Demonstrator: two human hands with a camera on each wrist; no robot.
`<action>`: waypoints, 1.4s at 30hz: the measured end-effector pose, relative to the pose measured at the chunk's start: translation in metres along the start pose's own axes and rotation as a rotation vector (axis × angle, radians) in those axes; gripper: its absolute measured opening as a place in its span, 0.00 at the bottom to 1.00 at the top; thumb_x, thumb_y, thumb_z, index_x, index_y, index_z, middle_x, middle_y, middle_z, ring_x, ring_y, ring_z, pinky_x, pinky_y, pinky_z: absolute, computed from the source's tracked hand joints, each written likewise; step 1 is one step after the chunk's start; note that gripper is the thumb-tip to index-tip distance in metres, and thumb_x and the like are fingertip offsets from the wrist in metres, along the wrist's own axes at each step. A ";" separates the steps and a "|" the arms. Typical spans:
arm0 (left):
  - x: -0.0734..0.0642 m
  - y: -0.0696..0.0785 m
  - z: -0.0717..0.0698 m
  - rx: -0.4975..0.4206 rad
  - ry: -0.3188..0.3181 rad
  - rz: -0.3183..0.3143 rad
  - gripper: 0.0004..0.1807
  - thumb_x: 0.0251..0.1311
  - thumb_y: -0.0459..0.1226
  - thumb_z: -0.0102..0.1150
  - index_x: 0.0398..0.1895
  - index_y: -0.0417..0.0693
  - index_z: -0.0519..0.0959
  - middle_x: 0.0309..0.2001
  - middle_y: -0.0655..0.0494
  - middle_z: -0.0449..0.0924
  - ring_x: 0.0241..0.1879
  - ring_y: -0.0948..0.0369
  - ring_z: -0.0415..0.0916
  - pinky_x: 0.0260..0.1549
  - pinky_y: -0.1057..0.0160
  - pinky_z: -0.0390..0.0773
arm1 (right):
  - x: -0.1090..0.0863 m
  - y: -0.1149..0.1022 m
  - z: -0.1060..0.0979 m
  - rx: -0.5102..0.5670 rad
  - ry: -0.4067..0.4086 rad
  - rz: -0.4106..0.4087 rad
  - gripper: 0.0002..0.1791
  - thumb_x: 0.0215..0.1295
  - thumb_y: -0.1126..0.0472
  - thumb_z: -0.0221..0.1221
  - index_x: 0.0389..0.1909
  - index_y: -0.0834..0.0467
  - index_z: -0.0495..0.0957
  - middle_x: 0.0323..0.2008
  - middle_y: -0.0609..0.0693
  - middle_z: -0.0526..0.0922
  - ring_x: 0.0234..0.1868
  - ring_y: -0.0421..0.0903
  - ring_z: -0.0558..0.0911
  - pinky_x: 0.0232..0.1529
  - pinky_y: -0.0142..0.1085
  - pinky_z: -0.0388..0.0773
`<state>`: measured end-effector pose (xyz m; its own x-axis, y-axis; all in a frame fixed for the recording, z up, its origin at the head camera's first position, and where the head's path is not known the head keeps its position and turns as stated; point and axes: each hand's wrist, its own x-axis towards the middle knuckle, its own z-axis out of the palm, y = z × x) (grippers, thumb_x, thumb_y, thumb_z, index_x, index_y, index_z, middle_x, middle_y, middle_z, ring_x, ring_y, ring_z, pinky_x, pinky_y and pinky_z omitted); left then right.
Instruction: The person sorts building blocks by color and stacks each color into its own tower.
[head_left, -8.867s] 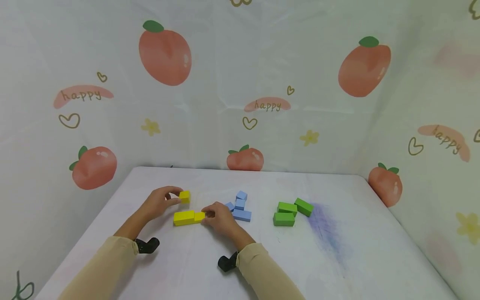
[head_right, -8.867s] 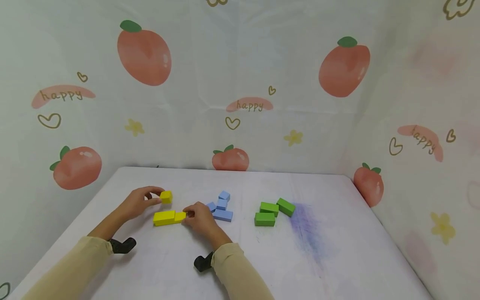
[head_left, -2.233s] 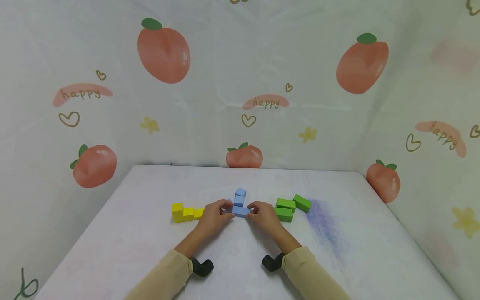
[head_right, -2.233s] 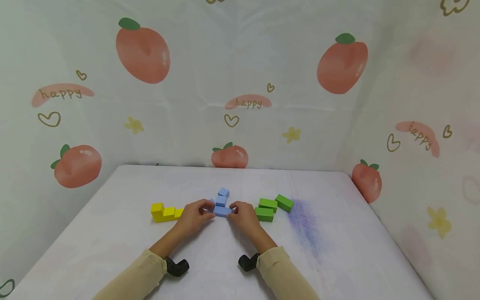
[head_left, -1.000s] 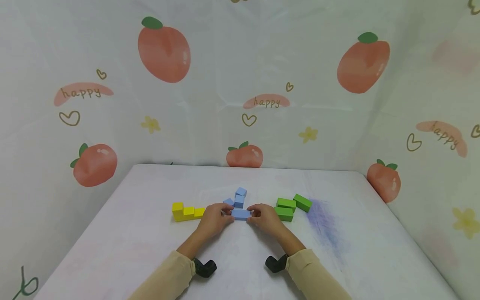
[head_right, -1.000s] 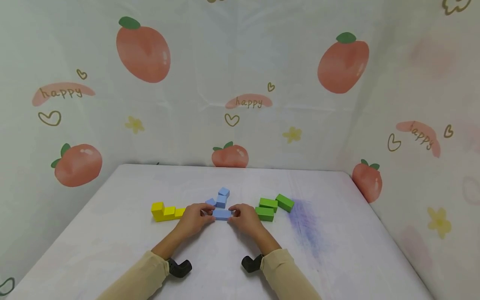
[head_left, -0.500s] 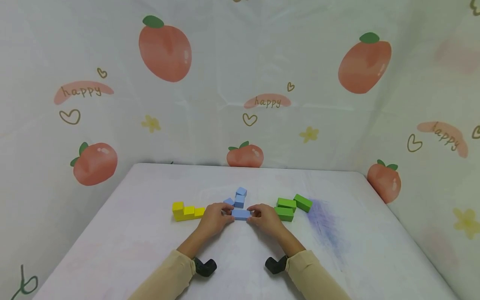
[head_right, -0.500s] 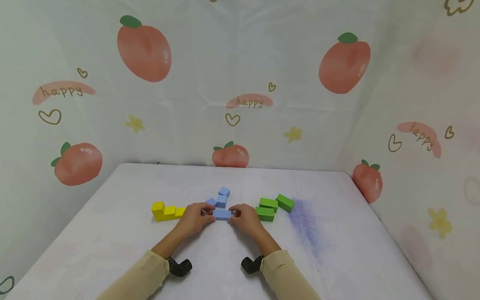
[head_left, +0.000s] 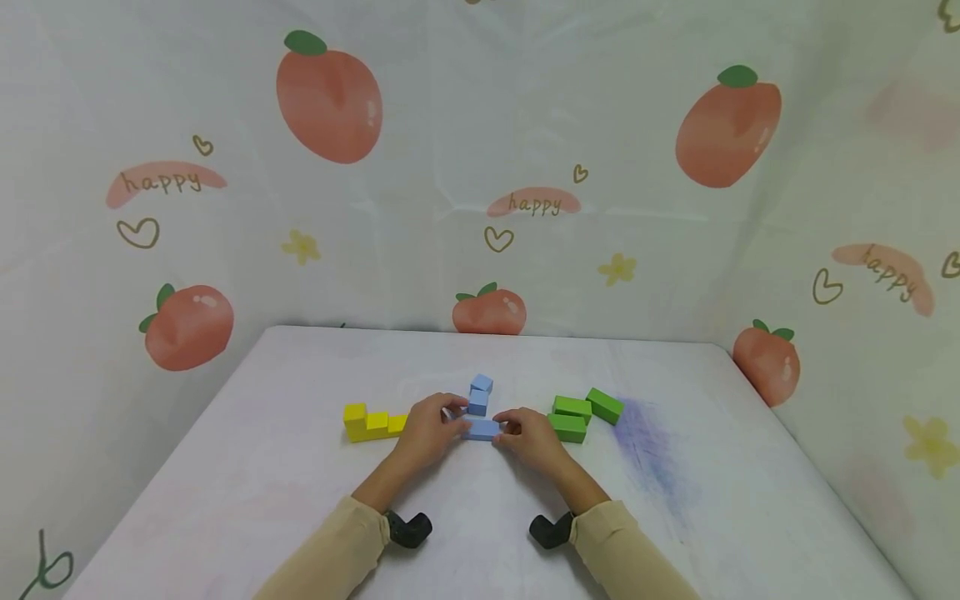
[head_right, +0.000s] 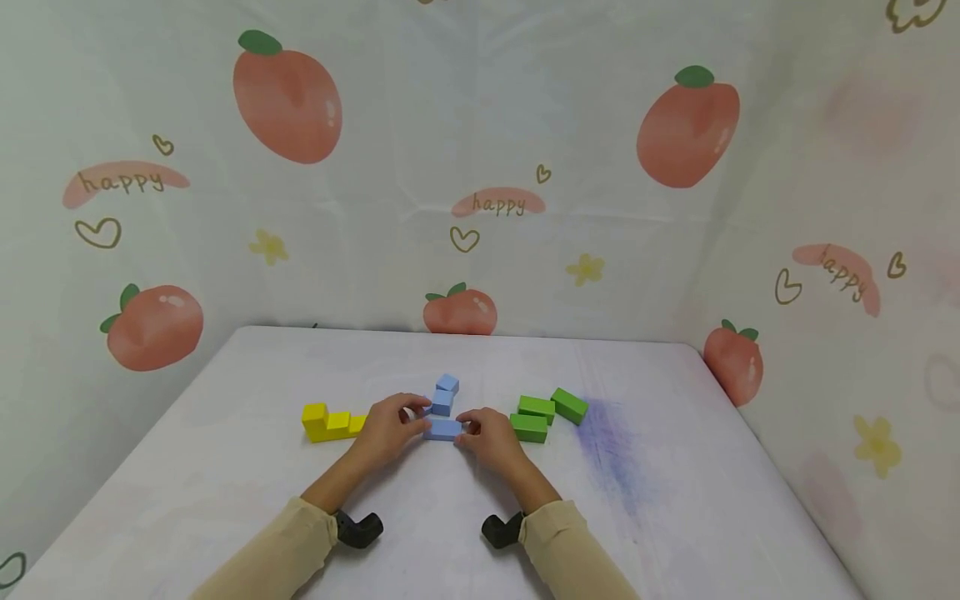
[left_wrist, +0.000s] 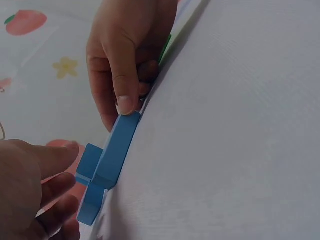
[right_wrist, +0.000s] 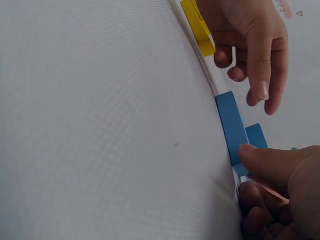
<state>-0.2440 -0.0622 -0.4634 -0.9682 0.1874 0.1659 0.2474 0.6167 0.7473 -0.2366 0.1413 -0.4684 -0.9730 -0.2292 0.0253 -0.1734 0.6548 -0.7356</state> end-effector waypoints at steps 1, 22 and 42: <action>0.001 0.001 0.000 0.004 0.007 0.008 0.16 0.57 0.39 0.69 0.49 0.50 0.82 0.37 0.59 0.78 0.33 0.60 0.70 0.34 0.64 0.76 | 0.000 0.000 0.000 -0.003 -0.001 0.000 0.16 0.59 0.64 0.67 0.49 0.59 0.82 0.29 0.46 0.75 0.32 0.44 0.73 0.33 0.36 0.71; 0.033 0.003 0.005 0.335 0.004 0.113 0.22 0.56 0.46 0.69 0.55 0.55 0.81 0.54 0.55 0.79 0.50 0.54 0.70 0.52 0.55 0.72 | 0.000 0.001 0.000 -0.015 0.000 -0.006 0.16 0.60 0.63 0.66 0.50 0.59 0.82 0.29 0.46 0.75 0.33 0.44 0.73 0.34 0.36 0.72; 0.033 0.002 0.006 0.315 -0.018 0.072 0.21 0.57 0.46 0.69 0.55 0.54 0.82 0.54 0.53 0.80 0.49 0.54 0.70 0.53 0.54 0.71 | 0.000 0.002 0.000 -0.011 -0.003 -0.003 0.16 0.60 0.63 0.67 0.50 0.59 0.82 0.29 0.46 0.75 0.32 0.44 0.73 0.34 0.36 0.72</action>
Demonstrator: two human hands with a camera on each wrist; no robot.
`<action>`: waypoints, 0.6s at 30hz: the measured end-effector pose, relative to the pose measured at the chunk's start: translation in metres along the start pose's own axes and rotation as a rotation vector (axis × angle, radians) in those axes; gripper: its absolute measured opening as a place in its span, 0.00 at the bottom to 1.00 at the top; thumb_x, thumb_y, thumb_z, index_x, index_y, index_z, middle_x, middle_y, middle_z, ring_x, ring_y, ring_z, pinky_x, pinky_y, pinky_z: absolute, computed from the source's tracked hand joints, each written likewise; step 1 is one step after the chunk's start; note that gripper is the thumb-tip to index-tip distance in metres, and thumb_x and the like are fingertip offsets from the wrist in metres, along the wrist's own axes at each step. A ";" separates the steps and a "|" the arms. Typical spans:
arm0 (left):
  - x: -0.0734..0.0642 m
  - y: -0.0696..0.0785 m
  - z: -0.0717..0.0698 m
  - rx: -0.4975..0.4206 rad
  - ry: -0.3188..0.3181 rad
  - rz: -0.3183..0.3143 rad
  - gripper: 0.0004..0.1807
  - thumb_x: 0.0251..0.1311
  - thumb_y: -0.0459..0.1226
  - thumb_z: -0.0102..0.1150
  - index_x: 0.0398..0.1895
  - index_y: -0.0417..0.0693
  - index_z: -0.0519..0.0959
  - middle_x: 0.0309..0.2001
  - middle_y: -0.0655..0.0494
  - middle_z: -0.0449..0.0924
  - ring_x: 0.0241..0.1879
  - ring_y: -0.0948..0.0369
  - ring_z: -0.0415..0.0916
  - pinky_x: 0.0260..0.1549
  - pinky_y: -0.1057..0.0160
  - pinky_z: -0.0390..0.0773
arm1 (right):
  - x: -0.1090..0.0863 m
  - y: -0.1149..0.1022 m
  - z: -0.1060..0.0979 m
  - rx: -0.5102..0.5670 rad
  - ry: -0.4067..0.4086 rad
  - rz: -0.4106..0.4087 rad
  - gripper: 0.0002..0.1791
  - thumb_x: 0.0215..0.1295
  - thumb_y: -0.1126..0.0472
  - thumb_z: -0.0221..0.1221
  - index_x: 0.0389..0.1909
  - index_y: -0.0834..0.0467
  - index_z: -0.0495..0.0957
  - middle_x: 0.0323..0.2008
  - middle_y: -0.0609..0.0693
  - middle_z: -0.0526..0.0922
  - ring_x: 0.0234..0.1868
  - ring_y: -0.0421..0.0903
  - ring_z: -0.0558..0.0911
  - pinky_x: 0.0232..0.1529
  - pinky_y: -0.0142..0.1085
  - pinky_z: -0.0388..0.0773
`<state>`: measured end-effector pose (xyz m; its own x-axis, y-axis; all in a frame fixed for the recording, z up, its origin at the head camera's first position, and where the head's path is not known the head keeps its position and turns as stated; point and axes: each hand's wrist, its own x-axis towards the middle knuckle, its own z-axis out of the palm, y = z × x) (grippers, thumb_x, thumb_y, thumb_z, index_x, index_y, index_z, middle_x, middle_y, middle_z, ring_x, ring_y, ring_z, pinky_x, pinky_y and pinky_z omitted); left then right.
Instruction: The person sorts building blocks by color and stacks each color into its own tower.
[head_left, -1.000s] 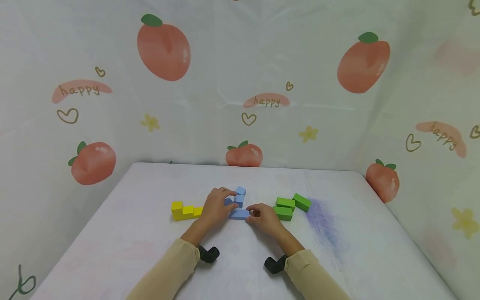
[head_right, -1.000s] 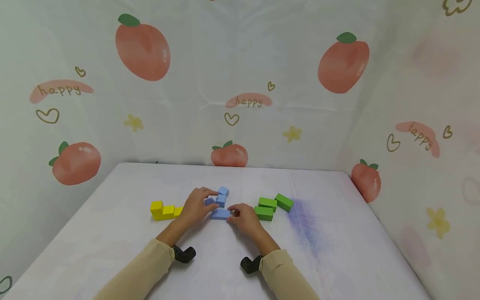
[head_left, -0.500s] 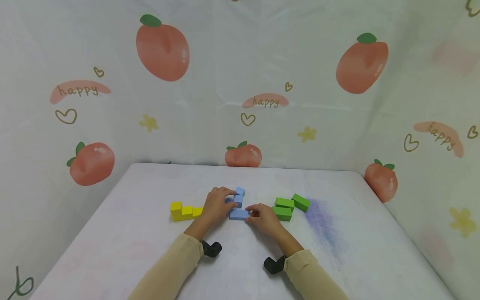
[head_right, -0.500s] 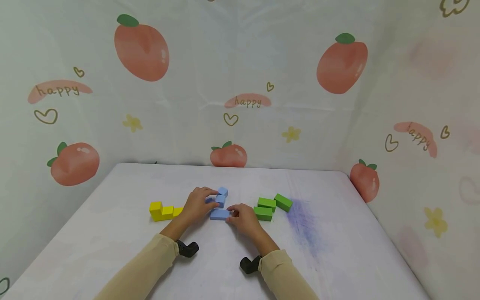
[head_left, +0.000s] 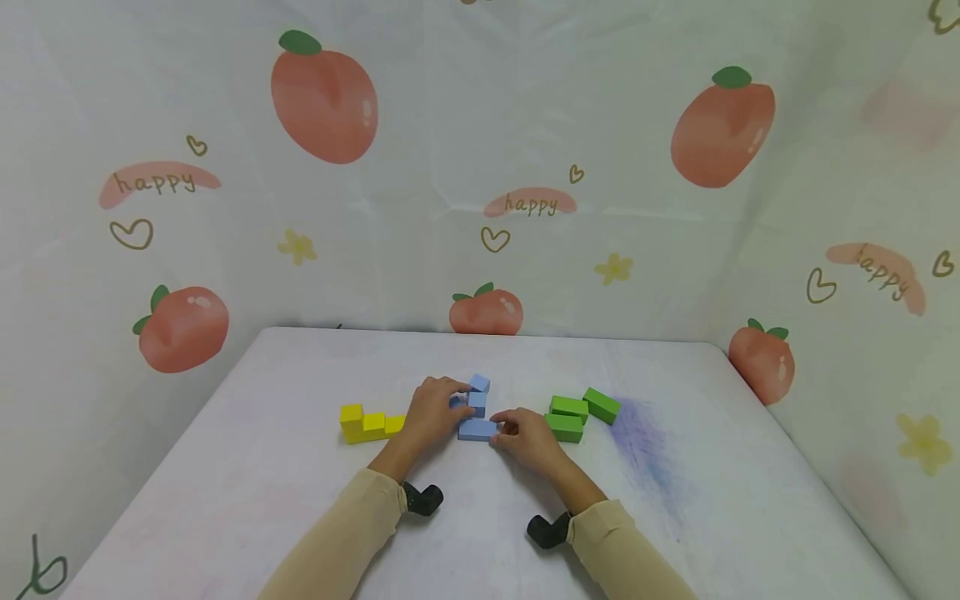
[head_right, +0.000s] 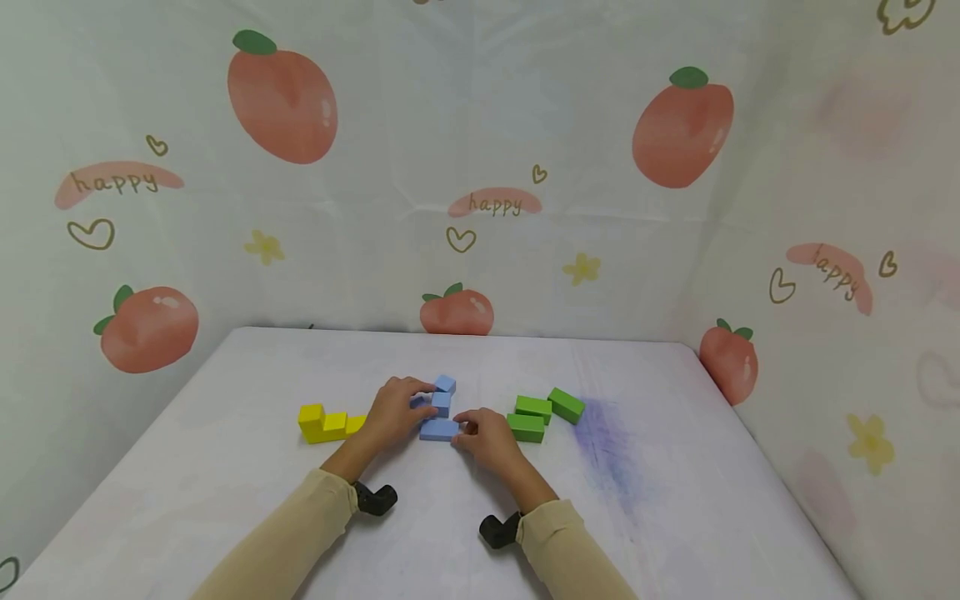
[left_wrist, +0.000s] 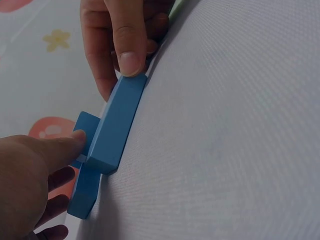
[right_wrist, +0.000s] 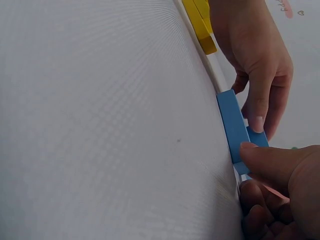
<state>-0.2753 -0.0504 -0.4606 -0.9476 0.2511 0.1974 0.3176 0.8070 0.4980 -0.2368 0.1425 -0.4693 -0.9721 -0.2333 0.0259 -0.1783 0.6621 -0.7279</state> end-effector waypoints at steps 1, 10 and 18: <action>0.000 -0.001 0.001 0.004 0.001 0.004 0.21 0.57 0.46 0.69 0.54 0.54 0.82 0.53 0.53 0.80 0.50 0.54 0.70 0.53 0.54 0.71 | 0.000 0.000 0.000 -0.001 -0.001 0.001 0.16 0.60 0.62 0.67 0.50 0.59 0.82 0.29 0.46 0.75 0.32 0.44 0.73 0.34 0.36 0.72; 0.000 -0.002 0.003 -0.010 0.011 -0.010 0.20 0.56 0.45 0.69 0.53 0.54 0.82 0.53 0.54 0.80 0.49 0.55 0.70 0.52 0.54 0.69 | 0.000 0.001 0.002 0.002 -0.001 0.002 0.17 0.60 0.62 0.67 0.50 0.59 0.82 0.29 0.46 0.75 0.32 0.44 0.73 0.34 0.36 0.72; -0.003 -0.001 0.001 -0.101 0.034 -0.042 0.22 0.56 0.45 0.69 0.54 0.52 0.82 0.50 0.58 0.81 0.48 0.57 0.70 0.48 0.56 0.70 | 0.001 0.001 0.001 -0.005 0.008 -0.005 0.16 0.59 0.63 0.67 0.49 0.59 0.82 0.29 0.46 0.75 0.32 0.44 0.73 0.33 0.36 0.72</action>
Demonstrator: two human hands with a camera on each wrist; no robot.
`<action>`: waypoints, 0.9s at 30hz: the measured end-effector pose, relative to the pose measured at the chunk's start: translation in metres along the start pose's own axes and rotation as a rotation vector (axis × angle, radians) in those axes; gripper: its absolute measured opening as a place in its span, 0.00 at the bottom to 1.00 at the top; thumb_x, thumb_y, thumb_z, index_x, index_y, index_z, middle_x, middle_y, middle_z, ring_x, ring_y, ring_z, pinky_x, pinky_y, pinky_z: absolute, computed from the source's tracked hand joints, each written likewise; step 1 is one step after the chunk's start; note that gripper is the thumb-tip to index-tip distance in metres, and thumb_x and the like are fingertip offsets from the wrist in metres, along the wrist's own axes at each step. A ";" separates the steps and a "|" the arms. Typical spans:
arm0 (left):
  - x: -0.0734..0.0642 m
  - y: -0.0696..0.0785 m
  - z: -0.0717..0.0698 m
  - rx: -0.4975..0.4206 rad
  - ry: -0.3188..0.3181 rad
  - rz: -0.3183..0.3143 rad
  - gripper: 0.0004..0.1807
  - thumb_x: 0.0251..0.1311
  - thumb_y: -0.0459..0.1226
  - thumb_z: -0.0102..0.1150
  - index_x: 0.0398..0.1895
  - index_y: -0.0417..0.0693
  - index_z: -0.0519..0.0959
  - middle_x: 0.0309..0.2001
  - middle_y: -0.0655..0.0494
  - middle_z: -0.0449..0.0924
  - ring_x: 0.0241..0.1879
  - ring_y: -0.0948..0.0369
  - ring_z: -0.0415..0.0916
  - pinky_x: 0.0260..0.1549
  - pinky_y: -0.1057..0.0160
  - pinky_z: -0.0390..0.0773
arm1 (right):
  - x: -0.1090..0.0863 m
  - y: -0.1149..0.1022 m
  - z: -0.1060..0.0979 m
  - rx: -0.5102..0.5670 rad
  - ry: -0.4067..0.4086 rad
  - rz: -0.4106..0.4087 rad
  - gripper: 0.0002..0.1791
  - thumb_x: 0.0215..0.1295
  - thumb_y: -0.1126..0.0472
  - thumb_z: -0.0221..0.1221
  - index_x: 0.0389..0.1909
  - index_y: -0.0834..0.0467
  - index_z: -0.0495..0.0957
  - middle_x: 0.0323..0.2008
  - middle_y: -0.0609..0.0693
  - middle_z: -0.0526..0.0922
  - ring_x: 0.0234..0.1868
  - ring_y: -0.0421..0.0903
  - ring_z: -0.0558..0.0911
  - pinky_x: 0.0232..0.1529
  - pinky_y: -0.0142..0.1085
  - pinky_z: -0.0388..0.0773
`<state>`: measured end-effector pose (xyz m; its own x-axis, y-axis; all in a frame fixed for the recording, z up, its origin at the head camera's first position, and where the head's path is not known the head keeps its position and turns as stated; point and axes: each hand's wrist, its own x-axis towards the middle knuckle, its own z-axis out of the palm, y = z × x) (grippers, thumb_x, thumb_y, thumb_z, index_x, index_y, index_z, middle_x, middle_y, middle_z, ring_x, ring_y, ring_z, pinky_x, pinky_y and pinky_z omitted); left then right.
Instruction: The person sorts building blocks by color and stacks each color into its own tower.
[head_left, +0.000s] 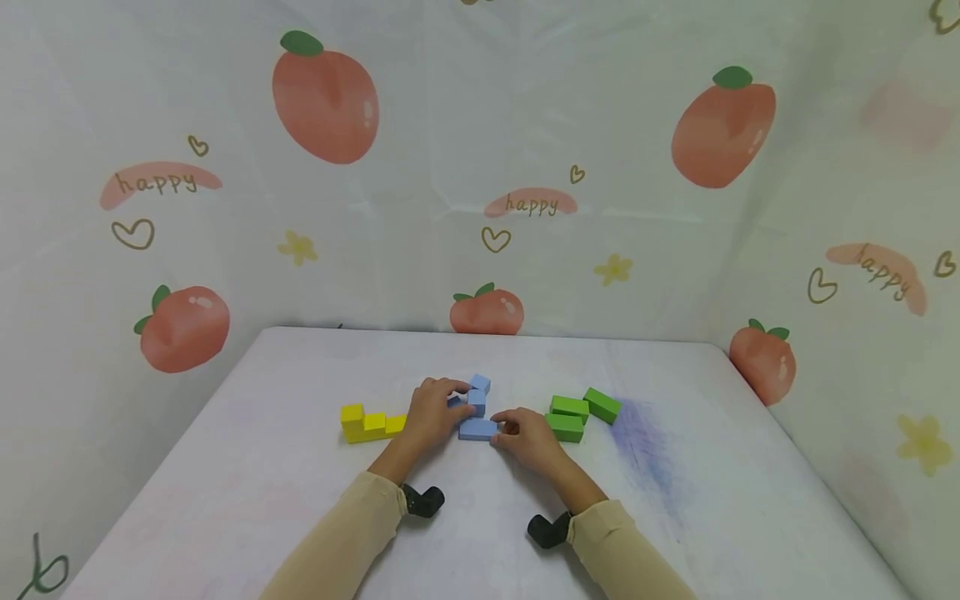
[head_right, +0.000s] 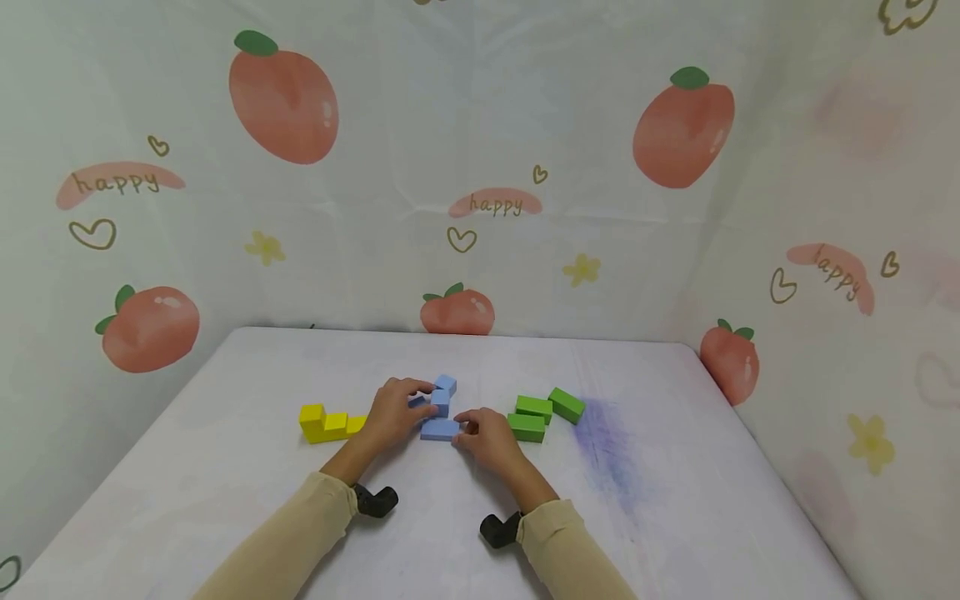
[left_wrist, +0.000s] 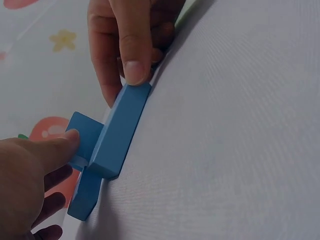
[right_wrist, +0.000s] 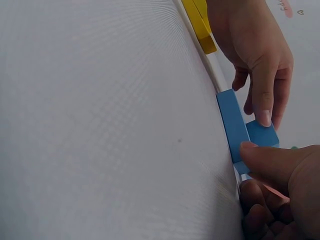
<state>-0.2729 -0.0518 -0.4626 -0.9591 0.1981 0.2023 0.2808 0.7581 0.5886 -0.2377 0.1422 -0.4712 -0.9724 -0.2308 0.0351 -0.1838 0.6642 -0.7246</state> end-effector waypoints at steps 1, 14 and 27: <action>-0.001 0.000 -0.001 -0.016 0.005 0.001 0.21 0.56 0.45 0.70 0.54 0.52 0.82 0.49 0.58 0.81 0.48 0.57 0.70 0.48 0.56 0.70 | 0.000 0.000 0.000 -0.004 0.002 -0.007 0.16 0.59 0.63 0.67 0.49 0.59 0.82 0.29 0.46 0.75 0.32 0.44 0.73 0.33 0.36 0.72; -0.012 0.002 -0.006 -0.133 0.015 -0.016 0.20 0.57 0.43 0.69 0.54 0.50 0.82 0.48 0.59 0.82 0.48 0.56 0.70 0.50 0.54 0.72 | -0.002 -0.002 -0.001 -0.001 -0.004 0.010 0.17 0.60 0.63 0.66 0.50 0.59 0.82 0.29 0.46 0.75 0.32 0.44 0.73 0.34 0.36 0.71; -0.026 0.000 -0.007 -0.137 -0.002 -0.014 0.21 0.57 0.44 0.69 0.54 0.52 0.82 0.45 0.58 0.81 0.46 0.57 0.69 0.48 0.56 0.73 | -0.001 -0.001 0.000 0.012 0.004 0.006 0.16 0.60 0.63 0.67 0.50 0.59 0.82 0.30 0.47 0.75 0.33 0.45 0.73 0.34 0.36 0.72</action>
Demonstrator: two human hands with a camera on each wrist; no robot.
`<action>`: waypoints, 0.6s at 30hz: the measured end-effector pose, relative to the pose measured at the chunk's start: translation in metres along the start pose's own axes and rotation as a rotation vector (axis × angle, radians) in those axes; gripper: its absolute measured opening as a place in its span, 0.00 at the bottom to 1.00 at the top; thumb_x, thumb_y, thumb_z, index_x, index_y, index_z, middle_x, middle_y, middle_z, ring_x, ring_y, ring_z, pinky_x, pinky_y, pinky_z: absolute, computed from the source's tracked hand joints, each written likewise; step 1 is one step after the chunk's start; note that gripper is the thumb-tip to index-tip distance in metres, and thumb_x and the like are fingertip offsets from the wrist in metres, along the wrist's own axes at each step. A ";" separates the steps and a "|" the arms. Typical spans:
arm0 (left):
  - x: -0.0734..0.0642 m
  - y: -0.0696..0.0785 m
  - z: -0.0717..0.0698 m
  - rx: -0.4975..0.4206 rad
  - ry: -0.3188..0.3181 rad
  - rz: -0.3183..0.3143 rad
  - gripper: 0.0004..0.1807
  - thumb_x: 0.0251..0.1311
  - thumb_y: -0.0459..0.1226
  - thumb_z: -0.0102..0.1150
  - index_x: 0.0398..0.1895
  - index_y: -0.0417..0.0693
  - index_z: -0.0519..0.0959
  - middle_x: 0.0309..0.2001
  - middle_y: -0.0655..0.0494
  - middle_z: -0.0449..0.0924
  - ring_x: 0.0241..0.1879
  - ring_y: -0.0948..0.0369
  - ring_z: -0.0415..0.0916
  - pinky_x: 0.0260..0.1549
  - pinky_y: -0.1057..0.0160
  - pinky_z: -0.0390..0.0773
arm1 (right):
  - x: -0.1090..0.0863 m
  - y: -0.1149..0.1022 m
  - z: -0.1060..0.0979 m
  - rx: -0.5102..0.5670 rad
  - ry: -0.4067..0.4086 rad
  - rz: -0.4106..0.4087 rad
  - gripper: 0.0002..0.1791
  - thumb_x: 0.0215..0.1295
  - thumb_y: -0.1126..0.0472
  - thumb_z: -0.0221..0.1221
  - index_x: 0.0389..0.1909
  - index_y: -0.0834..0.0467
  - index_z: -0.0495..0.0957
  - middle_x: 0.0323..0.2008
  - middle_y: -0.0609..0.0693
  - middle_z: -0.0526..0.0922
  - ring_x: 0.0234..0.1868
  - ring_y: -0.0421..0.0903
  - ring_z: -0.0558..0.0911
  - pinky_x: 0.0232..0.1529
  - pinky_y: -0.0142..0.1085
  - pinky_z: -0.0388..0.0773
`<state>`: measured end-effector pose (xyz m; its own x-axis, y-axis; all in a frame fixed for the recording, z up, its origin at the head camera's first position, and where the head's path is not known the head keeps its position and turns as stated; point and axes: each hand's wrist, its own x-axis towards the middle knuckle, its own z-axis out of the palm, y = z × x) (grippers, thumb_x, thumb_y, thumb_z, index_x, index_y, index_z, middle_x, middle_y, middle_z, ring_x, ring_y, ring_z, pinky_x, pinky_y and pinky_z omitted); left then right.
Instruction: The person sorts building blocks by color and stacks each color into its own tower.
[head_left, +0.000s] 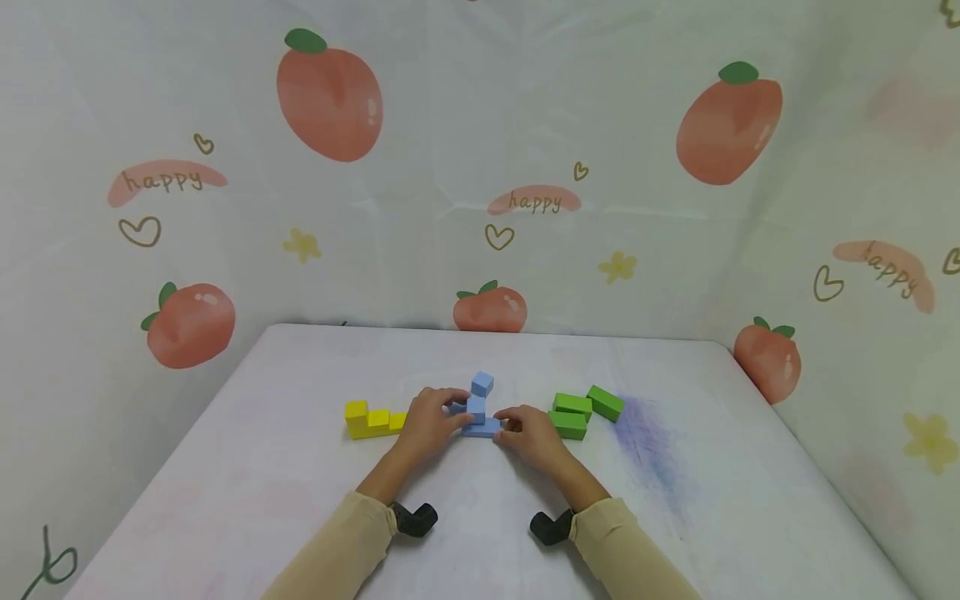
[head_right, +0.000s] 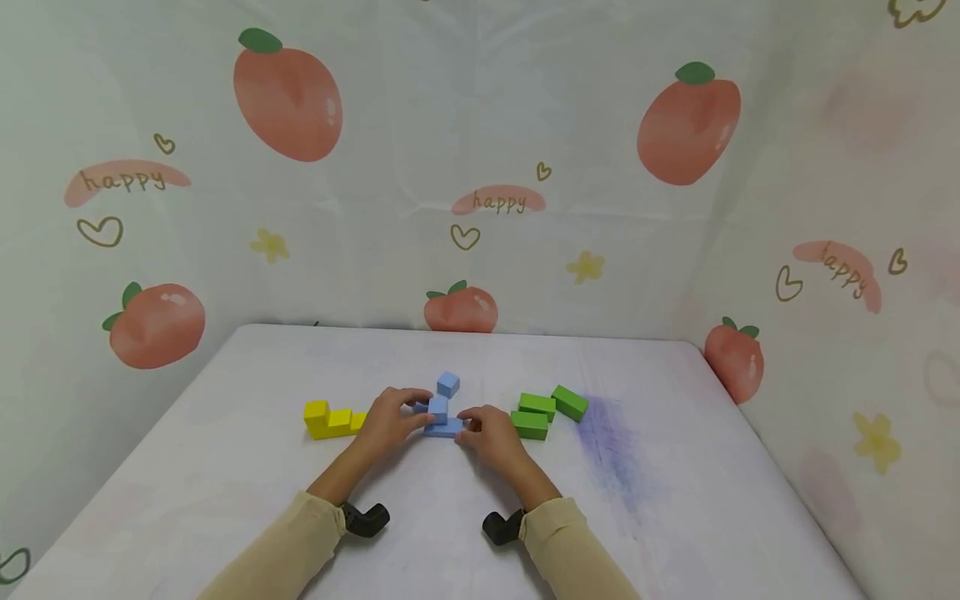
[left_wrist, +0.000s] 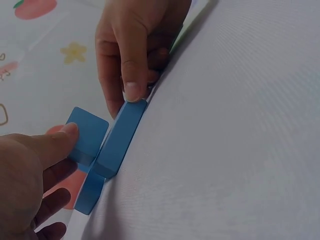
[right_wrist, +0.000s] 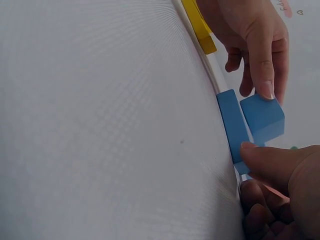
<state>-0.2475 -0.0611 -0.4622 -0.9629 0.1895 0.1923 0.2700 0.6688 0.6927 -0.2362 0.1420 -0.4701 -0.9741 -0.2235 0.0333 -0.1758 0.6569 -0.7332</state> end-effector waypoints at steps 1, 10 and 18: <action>-0.001 -0.001 0.000 0.002 0.000 0.007 0.21 0.57 0.44 0.69 0.54 0.52 0.81 0.45 0.58 0.81 0.46 0.57 0.69 0.48 0.56 0.74 | 0.000 0.000 0.000 -0.001 0.001 0.001 0.16 0.60 0.63 0.67 0.50 0.59 0.82 0.30 0.47 0.75 0.33 0.45 0.73 0.34 0.36 0.72; -0.005 -0.005 0.000 -0.008 -0.003 0.038 0.21 0.57 0.43 0.69 0.54 0.52 0.81 0.45 0.60 0.82 0.46 0.58 0.70 0.48 0.57 0.73 | 0.000 0.000 -0.001 -0.018 0.008 -0.005 0.16 0.60 0.63 0.67 0.49 0.58 0.83 0.30 0.46 0.75 0.33 0.44 0.73 0.35 0.37 0.73; -0.008 -0.006 -0.002 -0.018 -0.003 0.062 0.21 0.57 0.43 0.69 0.54 0.51 0.82 0.44 0.59 0.82 0.45 0.58 0.69 0.47 0.57 0.73 | 0.000 -0.001 -0.001 -0.027 0.007 -0.011 0.16 0.59 0.63 0.67 0.49 0.59 0.83 0.30 0.46 0.76 0.33 0.44 0.73 0.34 0.37 0.72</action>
<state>-0.2411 -0.0681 -0.4666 -0.9444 0.2323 0.2326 0.3286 0.6428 0.6920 -0.2359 0.1424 -0.4684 -0.9731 -0.2259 0.0455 -0.1898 0.6738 -0.7141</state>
